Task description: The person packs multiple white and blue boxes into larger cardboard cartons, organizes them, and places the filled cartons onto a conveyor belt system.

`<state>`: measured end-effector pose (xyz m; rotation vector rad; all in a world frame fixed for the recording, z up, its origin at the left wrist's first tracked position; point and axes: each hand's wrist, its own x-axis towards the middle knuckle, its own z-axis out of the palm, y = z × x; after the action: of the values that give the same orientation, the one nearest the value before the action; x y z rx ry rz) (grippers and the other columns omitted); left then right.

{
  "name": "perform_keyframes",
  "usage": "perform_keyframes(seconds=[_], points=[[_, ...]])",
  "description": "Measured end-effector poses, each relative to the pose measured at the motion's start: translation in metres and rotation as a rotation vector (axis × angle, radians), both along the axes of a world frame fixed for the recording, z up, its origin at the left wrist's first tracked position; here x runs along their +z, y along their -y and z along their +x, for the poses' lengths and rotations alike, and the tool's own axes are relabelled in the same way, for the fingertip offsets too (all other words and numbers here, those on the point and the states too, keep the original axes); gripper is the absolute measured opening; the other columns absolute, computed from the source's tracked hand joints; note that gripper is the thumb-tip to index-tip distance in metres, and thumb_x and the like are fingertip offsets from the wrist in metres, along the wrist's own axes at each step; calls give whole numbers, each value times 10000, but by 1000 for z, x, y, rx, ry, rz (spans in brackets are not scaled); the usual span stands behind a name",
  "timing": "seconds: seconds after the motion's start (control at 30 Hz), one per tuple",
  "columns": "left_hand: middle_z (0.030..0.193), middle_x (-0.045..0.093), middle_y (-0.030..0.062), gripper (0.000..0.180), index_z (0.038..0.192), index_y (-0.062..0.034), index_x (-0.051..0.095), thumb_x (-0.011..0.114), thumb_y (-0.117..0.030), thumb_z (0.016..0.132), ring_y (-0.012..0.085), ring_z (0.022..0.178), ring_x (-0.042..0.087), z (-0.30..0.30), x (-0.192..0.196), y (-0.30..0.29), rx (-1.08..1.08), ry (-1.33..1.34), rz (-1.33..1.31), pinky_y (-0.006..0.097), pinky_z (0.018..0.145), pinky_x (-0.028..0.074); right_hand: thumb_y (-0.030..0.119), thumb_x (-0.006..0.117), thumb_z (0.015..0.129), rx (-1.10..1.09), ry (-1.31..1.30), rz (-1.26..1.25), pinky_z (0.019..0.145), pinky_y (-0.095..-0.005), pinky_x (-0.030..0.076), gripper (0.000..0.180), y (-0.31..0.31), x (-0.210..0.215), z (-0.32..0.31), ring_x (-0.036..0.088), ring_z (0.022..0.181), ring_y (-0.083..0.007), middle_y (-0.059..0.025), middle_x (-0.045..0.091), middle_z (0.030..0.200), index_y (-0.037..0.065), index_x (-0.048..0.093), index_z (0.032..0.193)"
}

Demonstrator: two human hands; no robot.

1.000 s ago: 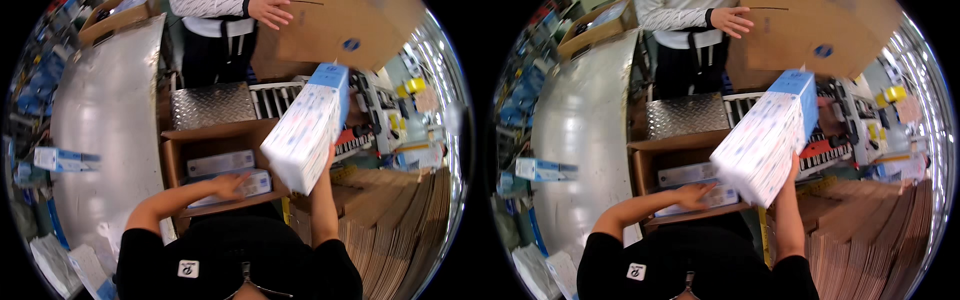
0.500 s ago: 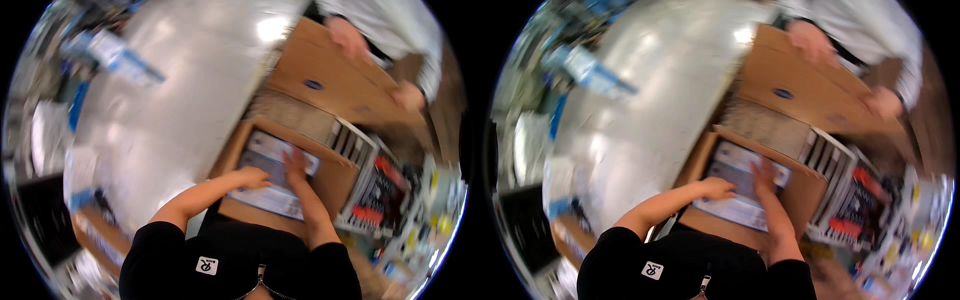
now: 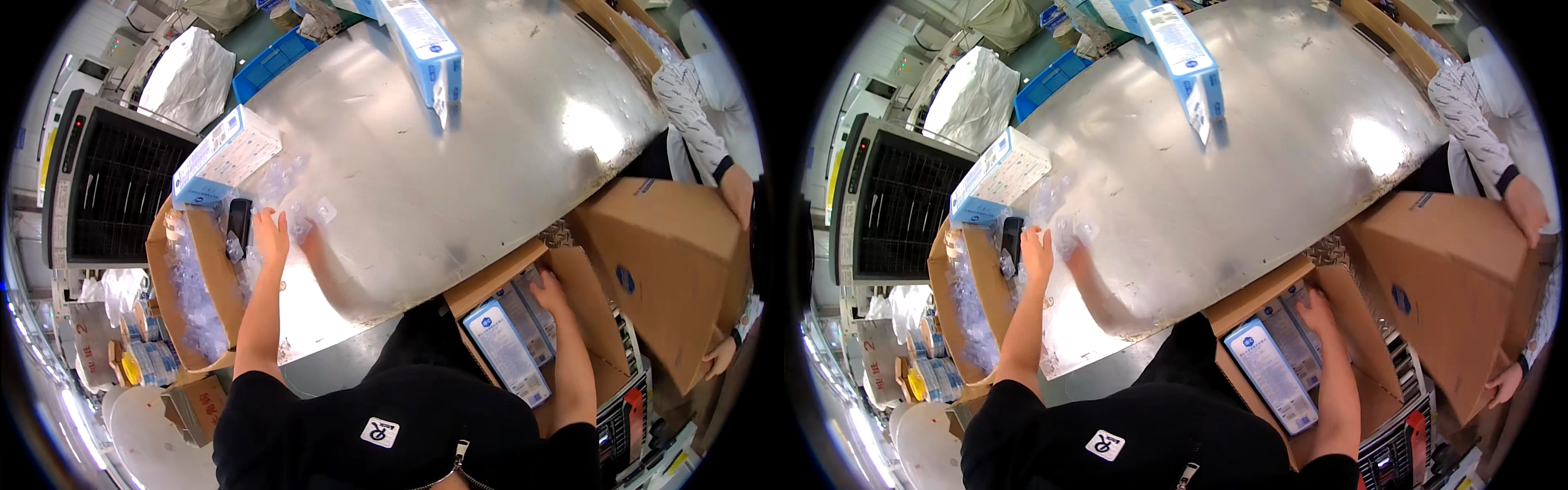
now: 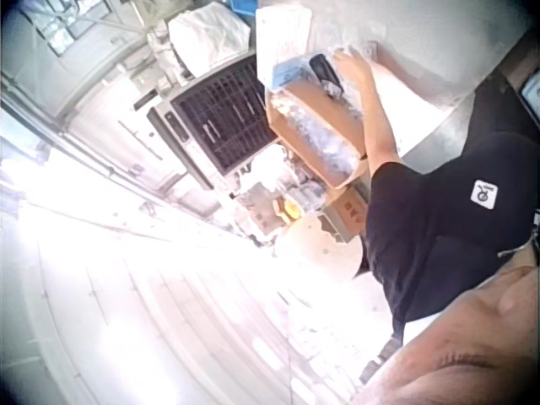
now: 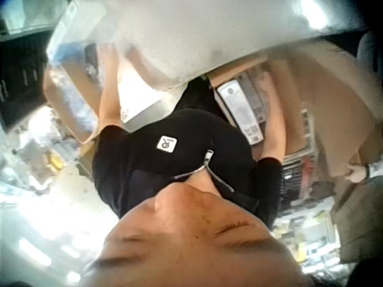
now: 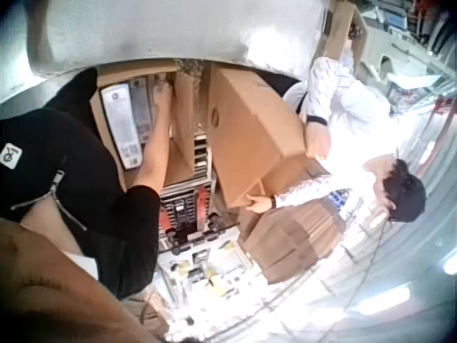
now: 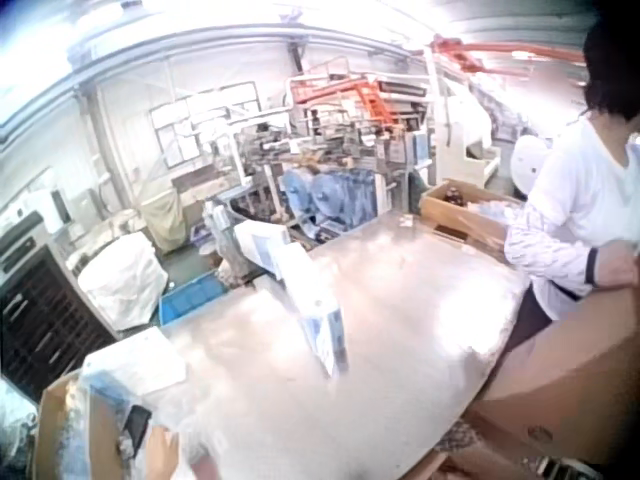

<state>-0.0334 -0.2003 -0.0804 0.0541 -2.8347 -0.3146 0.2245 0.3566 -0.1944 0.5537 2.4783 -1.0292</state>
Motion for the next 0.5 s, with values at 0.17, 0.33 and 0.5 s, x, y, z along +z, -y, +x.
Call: perform_keyframes(seconds=[0.17,0.33,0.5], points=[[1017,534,145,350,1027,-59,542,613,-327,813,330,888,528,-6,-3,-42,-264,-18,-214,412,758,426,221,620,825,-275,-102,-157,884,-356,437,540,15,28,57,555,1045,-246,-166,563,1175,47,444,1305],[944,545,113,217,879,-86,581,609,-289,805,289,874,537,-28,-17,-86,-268,26,-213,405,754,449,160,649,802,-276,-33,-146,782,-337,488,537,29,48,94,593,958,-215,-164,592,1122,47,463,1293],[823,530,63,147,739,-110,567,631,-240,765,248,831,533,-6,-61,-141,-855,-1,4,406,724,461,103,604,828,-239,-253,-153,735,-305,507,413,54,78,59,601,915,-201,-151,610,1079,31,519,1226]])
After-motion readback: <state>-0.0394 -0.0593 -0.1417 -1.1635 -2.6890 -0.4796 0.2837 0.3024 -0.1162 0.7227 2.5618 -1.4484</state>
